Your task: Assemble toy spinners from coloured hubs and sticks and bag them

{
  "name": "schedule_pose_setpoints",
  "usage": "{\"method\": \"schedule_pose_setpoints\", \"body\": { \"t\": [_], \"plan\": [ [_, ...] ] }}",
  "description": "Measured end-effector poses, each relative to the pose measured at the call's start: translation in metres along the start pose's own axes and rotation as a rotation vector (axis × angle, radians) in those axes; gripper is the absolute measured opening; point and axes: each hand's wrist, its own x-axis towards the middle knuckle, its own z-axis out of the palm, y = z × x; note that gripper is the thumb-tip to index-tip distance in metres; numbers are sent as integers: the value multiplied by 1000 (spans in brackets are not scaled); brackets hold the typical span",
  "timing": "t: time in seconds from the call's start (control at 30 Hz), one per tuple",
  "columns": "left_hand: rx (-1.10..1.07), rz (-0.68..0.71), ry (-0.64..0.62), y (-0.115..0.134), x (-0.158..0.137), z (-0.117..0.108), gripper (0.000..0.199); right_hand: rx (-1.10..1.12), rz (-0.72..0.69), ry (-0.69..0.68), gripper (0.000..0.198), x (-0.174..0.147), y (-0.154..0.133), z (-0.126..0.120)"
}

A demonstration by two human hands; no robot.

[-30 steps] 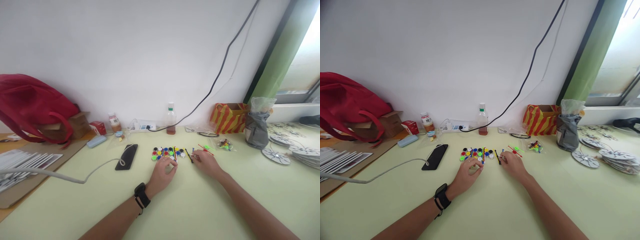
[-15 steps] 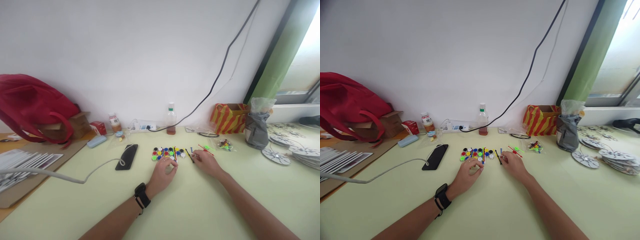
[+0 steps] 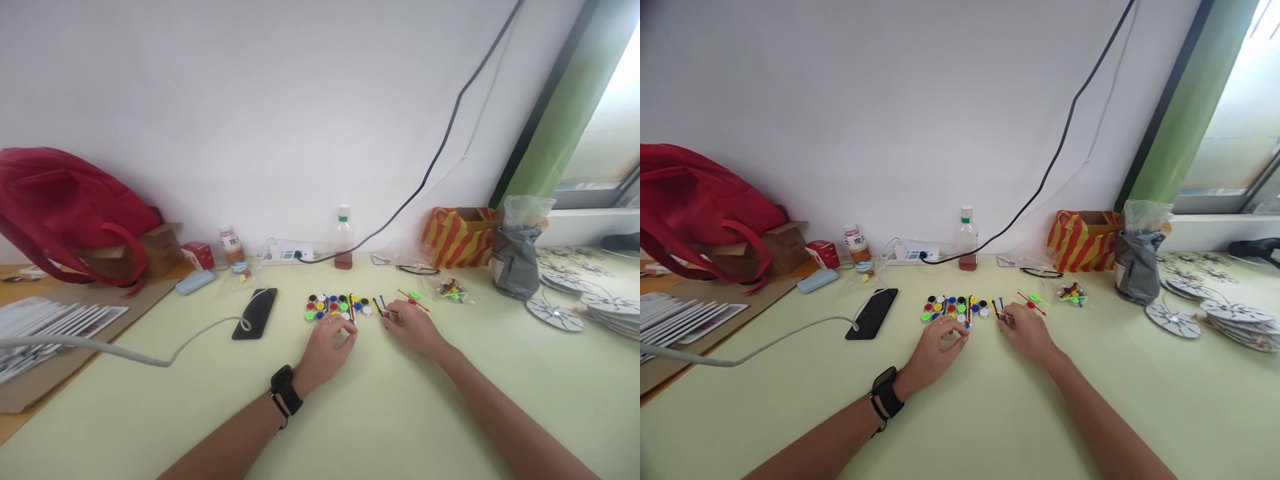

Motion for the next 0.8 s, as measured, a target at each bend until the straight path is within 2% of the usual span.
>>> {"method": "schedule_pose_setpoints", "body": {
  "t": [0.5,0.8],
  "plan": [
    [1,-3,1,1,0,0,15,-98,136,42,14,1,-4,3],
    [2,-5,-4,1,0,0,14,-76,119,56,15,2,1,1]
  ]
}}
